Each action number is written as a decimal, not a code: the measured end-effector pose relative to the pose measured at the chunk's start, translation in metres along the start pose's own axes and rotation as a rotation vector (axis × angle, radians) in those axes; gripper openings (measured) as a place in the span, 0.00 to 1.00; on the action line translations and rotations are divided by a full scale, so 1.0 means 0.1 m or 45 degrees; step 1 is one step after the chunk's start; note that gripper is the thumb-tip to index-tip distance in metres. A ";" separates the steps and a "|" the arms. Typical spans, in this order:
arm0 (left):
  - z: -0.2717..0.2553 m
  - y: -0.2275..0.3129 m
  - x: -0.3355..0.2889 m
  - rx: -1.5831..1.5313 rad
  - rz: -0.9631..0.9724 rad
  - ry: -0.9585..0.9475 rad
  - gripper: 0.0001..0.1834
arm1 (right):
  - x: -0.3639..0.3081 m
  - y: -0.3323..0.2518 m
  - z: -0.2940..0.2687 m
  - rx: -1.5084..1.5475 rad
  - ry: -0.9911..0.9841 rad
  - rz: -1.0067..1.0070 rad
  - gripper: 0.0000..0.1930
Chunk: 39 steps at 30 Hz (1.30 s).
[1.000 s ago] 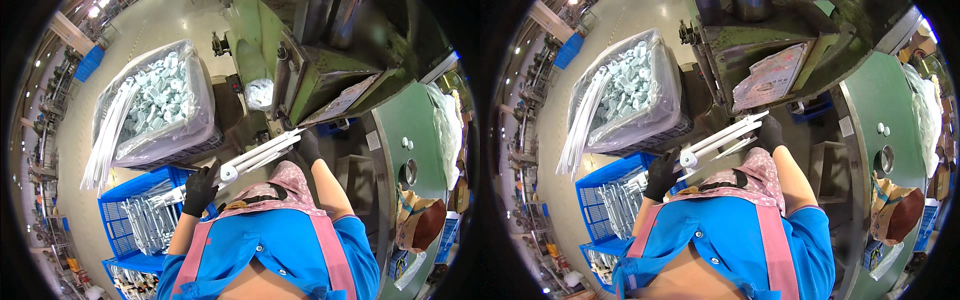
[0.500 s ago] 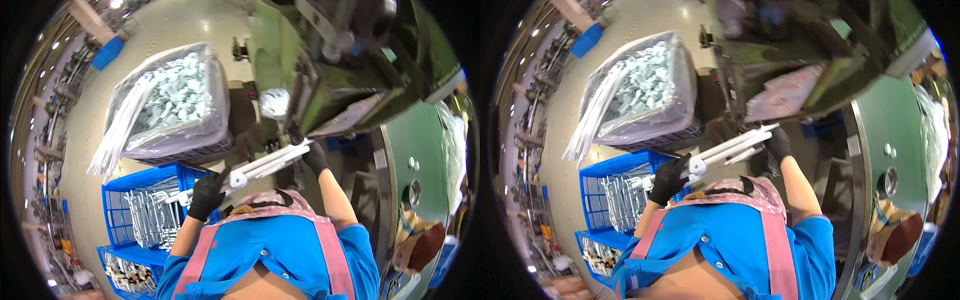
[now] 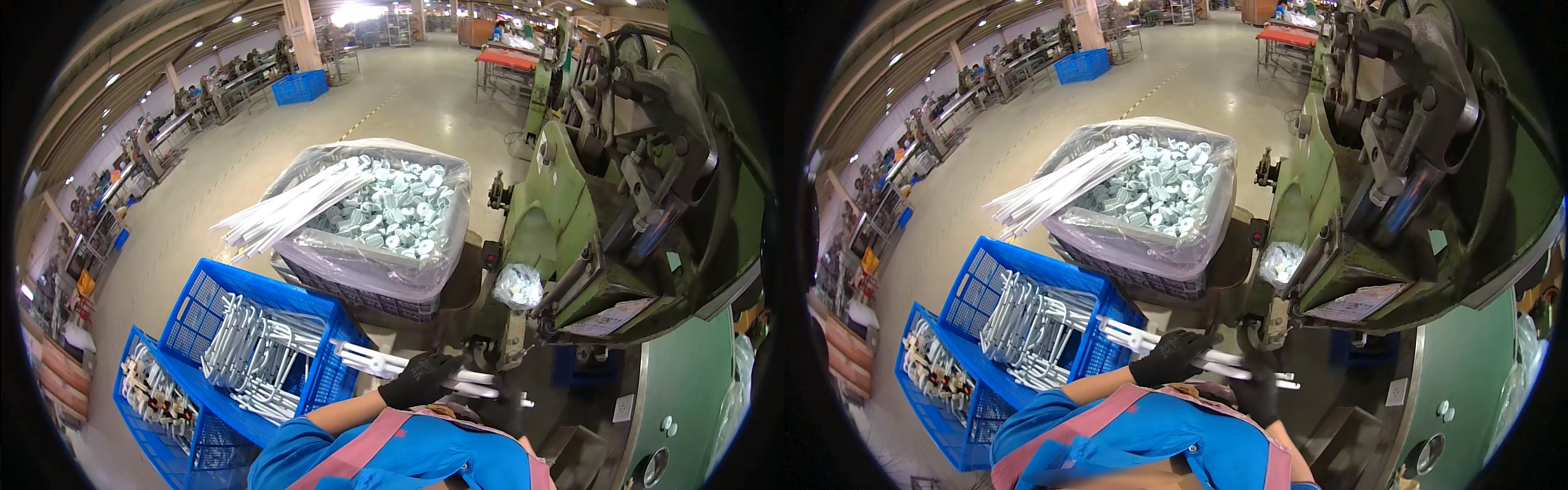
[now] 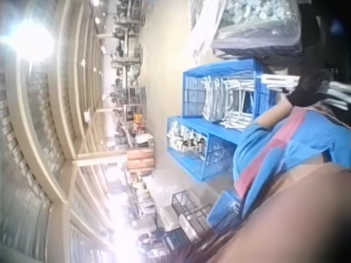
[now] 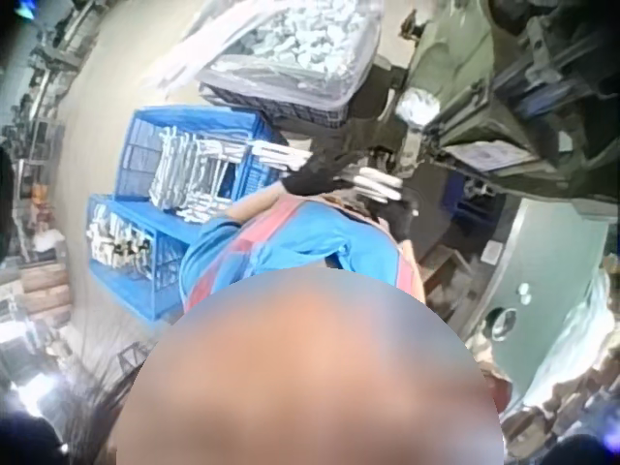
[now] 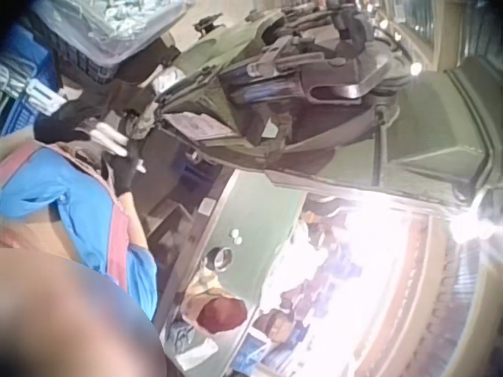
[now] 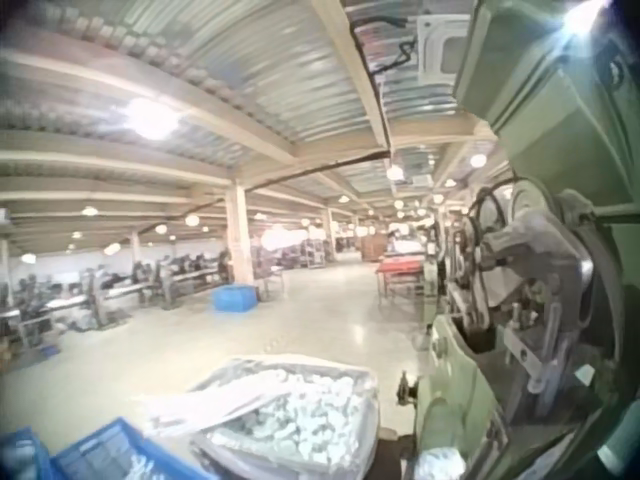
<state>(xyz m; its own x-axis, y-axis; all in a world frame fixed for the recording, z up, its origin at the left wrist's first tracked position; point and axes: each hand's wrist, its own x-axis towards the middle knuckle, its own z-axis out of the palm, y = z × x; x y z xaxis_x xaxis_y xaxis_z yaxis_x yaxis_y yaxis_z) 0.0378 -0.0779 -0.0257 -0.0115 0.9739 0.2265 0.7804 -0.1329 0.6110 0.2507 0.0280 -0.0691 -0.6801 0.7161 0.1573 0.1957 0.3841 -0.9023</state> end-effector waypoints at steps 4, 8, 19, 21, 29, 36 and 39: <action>-0.17 -0.21 0.00 -0.206 -0.091 0.424 0.23 | 0.22 -0.69 -0.58 -0.341 -0.045 -0.334 0.15; -0.68 -0.48 -0.05 -0.824 -0.211 0.735 0.15 | -0.16 -0.03 -1.82 0.289 0.502 0.186 0.17; -0.68 -1.02 -0.36 -1.498 0.159 1.023 0.14 | -0.95 1.32 -1.64 0.239 0.066 0.274 0.09; -0.53 -1.26 -0.62 -1.692 -0.179 1.065 0.14 | -0.79 0.73 -1.45 0.010 0.105 0.214 0.08; -1.04 -1.30 0.02 0.035 -0.535 0.854 0.07 | -1.03 0.52 -1.08 -0.558 0.013 0.119 0.20; -1.44 -2.08 1.35 0.539 -0.357 0.438 0.21 | -0.92 0.10 -1.03 -1.264 -0.030 -0.072 0.18; -1.47 -2.22 1.66 0.221 -0.540 -0.493 0.32 | -1.02 0.07 -1.01 -1.270 -0.048 0.032 0.20</action>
<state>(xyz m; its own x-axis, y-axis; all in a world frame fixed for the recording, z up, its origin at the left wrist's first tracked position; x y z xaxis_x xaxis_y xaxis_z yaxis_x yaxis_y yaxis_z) -0.2289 0.0864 -0.0120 -0.1412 0.9358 -0.3231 0.8484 0.2826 0.4477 0.3924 0.0164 -0.0508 -0.6862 0.7184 0.1138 0.7025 0.6952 -0.1526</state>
